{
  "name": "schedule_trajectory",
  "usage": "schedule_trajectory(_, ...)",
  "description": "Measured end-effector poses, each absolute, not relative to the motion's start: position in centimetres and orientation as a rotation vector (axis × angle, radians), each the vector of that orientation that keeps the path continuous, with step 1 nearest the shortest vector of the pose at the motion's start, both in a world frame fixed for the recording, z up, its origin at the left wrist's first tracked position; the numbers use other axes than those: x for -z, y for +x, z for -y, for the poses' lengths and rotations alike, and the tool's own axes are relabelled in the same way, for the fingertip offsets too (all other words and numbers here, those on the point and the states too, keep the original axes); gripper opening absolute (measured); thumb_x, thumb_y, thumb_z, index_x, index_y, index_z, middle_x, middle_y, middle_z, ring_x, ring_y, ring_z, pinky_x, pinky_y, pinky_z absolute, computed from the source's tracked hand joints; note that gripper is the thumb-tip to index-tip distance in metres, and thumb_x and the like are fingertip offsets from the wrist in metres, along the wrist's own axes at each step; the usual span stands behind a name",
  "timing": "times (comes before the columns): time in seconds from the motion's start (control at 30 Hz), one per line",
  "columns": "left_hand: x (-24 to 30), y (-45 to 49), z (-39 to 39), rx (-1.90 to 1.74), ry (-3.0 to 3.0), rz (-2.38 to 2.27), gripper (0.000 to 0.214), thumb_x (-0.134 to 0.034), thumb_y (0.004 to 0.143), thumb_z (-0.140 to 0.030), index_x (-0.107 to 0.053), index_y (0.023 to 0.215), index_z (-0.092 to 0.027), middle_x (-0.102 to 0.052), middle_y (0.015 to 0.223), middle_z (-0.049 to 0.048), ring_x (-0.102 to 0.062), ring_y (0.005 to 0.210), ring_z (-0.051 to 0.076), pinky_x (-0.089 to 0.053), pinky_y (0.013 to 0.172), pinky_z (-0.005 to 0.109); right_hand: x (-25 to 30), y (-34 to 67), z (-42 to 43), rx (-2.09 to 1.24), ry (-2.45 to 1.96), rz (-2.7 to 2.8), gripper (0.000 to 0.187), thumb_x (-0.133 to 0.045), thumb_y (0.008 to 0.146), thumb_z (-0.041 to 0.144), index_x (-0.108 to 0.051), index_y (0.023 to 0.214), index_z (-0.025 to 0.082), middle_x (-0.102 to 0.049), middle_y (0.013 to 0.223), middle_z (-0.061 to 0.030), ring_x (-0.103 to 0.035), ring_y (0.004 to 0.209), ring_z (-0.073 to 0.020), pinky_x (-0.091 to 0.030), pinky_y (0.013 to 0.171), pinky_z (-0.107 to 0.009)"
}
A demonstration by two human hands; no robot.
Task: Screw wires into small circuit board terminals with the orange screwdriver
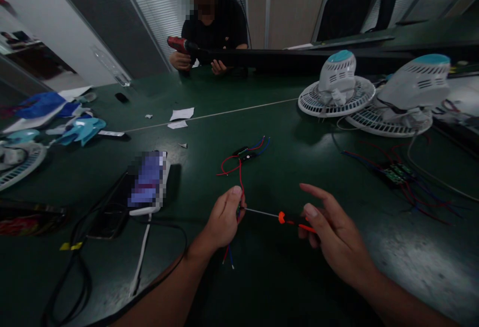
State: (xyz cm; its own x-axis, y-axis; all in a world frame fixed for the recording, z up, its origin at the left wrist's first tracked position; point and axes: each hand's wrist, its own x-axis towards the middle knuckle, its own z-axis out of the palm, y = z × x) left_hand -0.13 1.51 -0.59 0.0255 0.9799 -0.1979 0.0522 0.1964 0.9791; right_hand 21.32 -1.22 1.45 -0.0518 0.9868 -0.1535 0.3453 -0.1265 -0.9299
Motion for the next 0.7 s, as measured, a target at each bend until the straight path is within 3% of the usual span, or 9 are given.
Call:
schedule_trajectory(0.13, 0.73, -0.19, -1.48, -1.013, 1.077, -1.315, 0.049, -0.042, 0.086, -0.062, -0.052, 0.066, -0.018, -0.044, 0.055, -0.0037, -0.041, 0.048, 0.009, -0.035, 0.047, 0.02, -1.49, 21.34, 1.09, -1.153, -1.619, 1.534, 0.048, -0.044, 0.094, 0.05, -0.047, 0.132, 0.02, -0.055, 0.051, 0.0057, -0.053, 0.044, -0.0133, -0.04, 0.041, -0.025)
schedule_trajectory(0.33, 0.71, -0.23, -1.4, -1.013, 1.1, -1.309, 0.047, -0.041, 0.088, -0.059, -0.051, 0.066, -0.018, -0.045, 0.057, -0.0038, -0.042, 0.049, 0.01, -0.036, 0.048, 0.021, -1.04, 21.27, 1.27, -1.11, -1.531, 1.494, 0.051, -0.053, 0.09, 0.046, -0.042, 0.131, 0.02, -0.066, 0.074, -0.0012, -0.061, 0.053, -0.0144, -0.046, 0.044, -0.027)
schedule_trajectory(0.7, 0.78, -0.37, -1.44, -0.99, 1.133, -1.337, 0.047, -0.038, 0.09, -0.058, -0.05, 0.066, -0.019, -0.044, 0.056, -0.0035, -0.041, 0.049, 0.01, -0.035, 0.049, 0.022, -1.16, 21.33, 1.31, -1.081, -1.467, 1.516, 0.05, -0.057, 0.088, 0.039, -0.04, 0.131, 0.021, -0.06, 0.067, 0.0037, -0.055, 0.052, -0.0132, -0.043, 0.046, -0.026)
